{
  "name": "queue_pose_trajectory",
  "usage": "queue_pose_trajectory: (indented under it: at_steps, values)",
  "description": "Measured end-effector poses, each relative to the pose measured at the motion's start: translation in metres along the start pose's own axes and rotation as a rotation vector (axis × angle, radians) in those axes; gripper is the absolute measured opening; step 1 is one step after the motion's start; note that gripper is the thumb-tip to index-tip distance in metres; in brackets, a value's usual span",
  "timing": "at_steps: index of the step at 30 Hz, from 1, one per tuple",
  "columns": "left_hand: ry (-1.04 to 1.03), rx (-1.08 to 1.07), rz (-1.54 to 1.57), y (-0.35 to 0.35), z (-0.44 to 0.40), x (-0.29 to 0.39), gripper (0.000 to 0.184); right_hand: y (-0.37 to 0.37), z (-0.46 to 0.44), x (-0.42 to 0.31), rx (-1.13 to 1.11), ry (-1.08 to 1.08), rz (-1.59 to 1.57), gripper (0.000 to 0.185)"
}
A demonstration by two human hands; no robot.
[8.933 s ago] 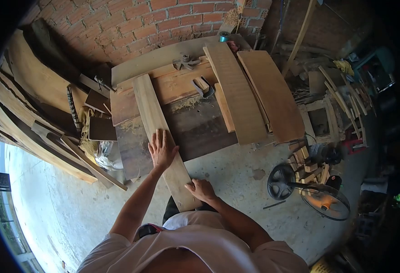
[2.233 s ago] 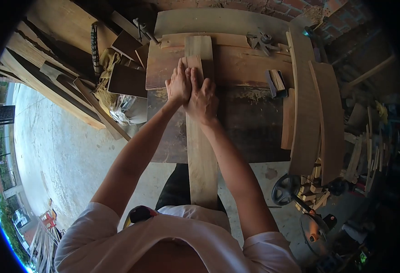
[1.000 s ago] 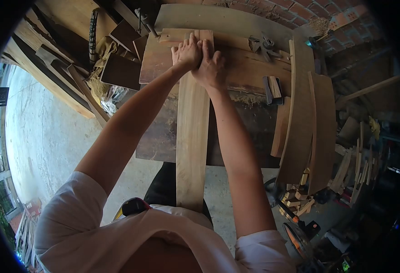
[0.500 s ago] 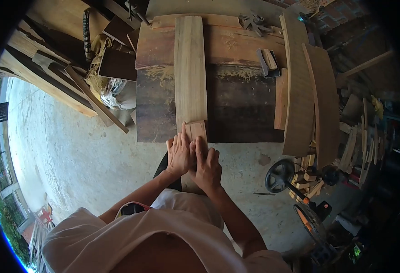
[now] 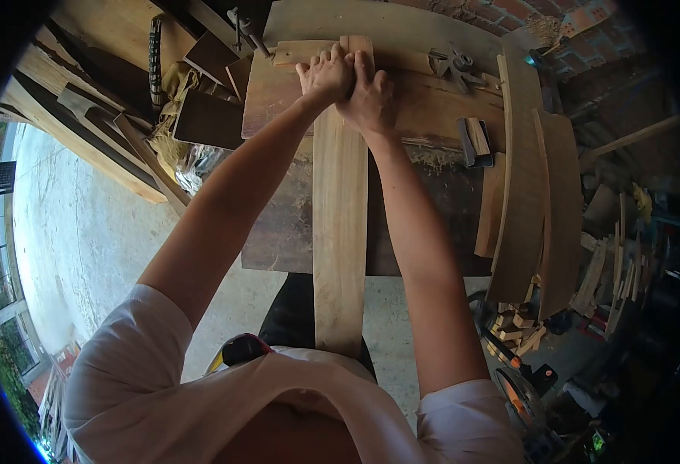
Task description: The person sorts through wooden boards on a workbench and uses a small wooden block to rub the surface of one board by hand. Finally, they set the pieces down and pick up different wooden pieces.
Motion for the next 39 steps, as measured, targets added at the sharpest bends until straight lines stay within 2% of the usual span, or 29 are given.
queue_pose_trajectory:
  at_steps: [3, 5, 7, 9, 11, 13, 16, 18, 22, 23, 26, 28, 30, 32, 35, 37, 39]
  values:
    - [0.024, -0.005, 0.029, 0.002, 0.047, -0.007, 0.06, 0.015, 0.045, -0.008, 0.0, 0.004, 0.008, 0.083]
    - [-0.011, -0.008, 0.054, 0.009, 0.111, -0.015, 0.063, 0.042, 0.105, -0.02, 0.005, 0.025, -0.009, 0.083]
    - [-0.04, -0.067, 0.048, 0.024, 0.188, -0.023, 0.064, 0.068, 0.172, -0.035, -0.129, -0.056, -0.025, 0.096]
    - [-0.03, -0.068, 0.055, 0.041, 0.268, -0.029, 0.065, 0.097, 0.24, -0.047, -0.16, -0.011, -0.076, 0.1]
    - [0.014, -0.108, 0.069, 0.05, 0.34, -0.04, 0.072, 0.111, 0.302, -0.053, -0.279, -0.068, -0.077, 0.102]
    - [0.049, -0.143, 0.07, 0.056, 0.383, -0.046, 0.074, 0.119, 0.336, -0.056, -0.306, -0.017, -0.041, 0.104]
    - [0.09, -0.14, 0.077, 0.057, 0.358, -0.044, 0.074, 0.116, 0.308, -0.055, -0.412, -0.028, -0.077, 0.104]
    - [0.071, -0.059, 0.062, 0.049, 0.308, -0.044, 0.072, 0.101, 0.255, -0.056, -0.329, 0.056, -0.059, 0.101]
    - [0.045, 0.074, 0.084, 0.033, 0.165, -0.042, 0.065, 0.049, 0.134, -0.046, -0.236, 0.071, -0.089, 0.1]
    - [0.066, 0.044, 0.06, 0.031, 0.128, -0.042, 0.063, 0.036, 0.102, -0.045, -0.264, 0.05, -0.102, 0.1]
    - [0.087, 0.071, 0.053, 0.013, 0.03, -0.047, 0.064, -0.008, 0.023, -0.037, -0.074, 0.096, -0.154, 0.093]
    - [0.107, -0.001, 0.086, 0.011, -0.013, -0.048, 0.063, -0.025, -0.014, -0.035, -0.036, 0.097, -0.093, 0.084]
    - [0.125, 0.033, 0.095, 0.005, -0.032, -0.049, 0.061, -0.026, -0.027, -0.039, -0.025, 0.104, -0.073, 0.082]
    - [0.147, 0.005, 0.135, 0.001, -0.005, -0.048, 0.062, -0.023, -0.01, -0.037, 0.006, 0.087, -0.066, 0.075]
    - [0.121, -0.025, 0.097, 0.015, 0.066, -0.04, 0.066, 0.012, 0.064, -0.041, -0.039, 0.043, -0.011, 0.074]
    - [0.069, -0.042, 0.108, 0.02, 0.143, -0.04, 0.068, 0.04, 0.133, -0.043, -0.039, 0.075, -0.021, 0.083]
    - [-0.004, -0.02, 0.158, 0.029, 0.23, -0.042, 0.069, 0.077, 0.205, -0.05, -0.148, 0.022, -0.053, 0.09]
Point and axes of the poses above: each hand's wrist, its own z-axis away from the middle knuckle, its own y-axis out of the back of the hand, x = y × z, the point moved 5 cm from there along -z, towards the middle knuckle, and after that the axes turned 10 degrees about x, right-handed, at the moved point
